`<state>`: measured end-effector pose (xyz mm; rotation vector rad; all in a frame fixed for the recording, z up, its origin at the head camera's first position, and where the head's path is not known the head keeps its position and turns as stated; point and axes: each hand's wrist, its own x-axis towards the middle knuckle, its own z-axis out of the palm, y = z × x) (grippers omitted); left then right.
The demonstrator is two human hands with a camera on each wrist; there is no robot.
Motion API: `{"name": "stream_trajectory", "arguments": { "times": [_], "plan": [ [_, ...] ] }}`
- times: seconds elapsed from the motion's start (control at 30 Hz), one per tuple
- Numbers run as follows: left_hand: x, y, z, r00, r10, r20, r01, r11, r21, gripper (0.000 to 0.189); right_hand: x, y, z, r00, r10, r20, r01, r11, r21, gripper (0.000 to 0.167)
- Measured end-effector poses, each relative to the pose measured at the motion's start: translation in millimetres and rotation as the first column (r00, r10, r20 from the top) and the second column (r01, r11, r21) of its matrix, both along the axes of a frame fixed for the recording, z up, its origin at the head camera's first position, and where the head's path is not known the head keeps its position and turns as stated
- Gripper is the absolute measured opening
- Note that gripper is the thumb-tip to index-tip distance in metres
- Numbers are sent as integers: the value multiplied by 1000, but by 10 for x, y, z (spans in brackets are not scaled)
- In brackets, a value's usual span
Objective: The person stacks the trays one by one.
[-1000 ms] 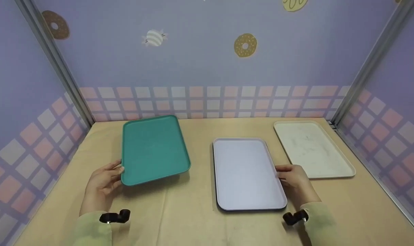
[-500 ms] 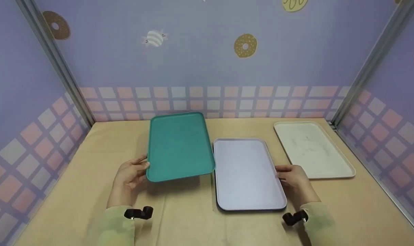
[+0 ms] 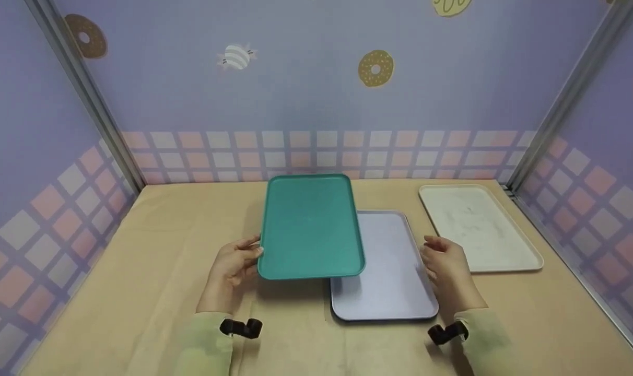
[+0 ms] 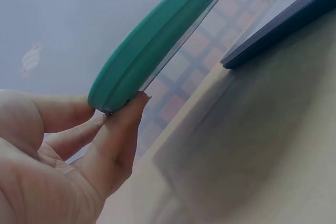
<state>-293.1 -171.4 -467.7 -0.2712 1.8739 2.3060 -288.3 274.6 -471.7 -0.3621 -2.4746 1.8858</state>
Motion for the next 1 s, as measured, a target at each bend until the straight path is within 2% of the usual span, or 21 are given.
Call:
{"name": "stream_trajectory", "arguments": {
  "times": [0.07,0.13,0.2,0.27,0.37,0.5,0.7,1.0],
  "plan": [
    [-2,48,-3,1000,-1,-8,1,1000,0,53,6,-52,31,1000,24,-11,-26,992,-121,53],
    [-5,92,-6,1000,-8,-10,8,1000,11,53,14,-98,51,998,69,-5,-68,971,-229,55],
    [-7,136,-11,1000,-11,-7,11,1000,18,52,30,-134,66,990,137,24,-120,930,-347,58],
    [-6,185,-13,1000,-20,-3,20,999,28,51,40,-163,64,978,206,40,-170,890,-423,61],
    [10,265,-12,1000,-30,2,29,999,32,50,55,-200,63,954,296,47,-232,829,-510,64],
    [34,396,-13,999,-40,-3,40,999,24,48,65,-243,64,937,346,51,-263,794,-548,63],
    [72,606,-16,997,-71,0,71,997,0,47,63,-220,61,943,332,36,-260,800,-541,58],
    [146,849,-98,995,-103,-10,103,994,22,47,59,-46,94,967,248,57,-197,871,-450,63]
  ]
}}
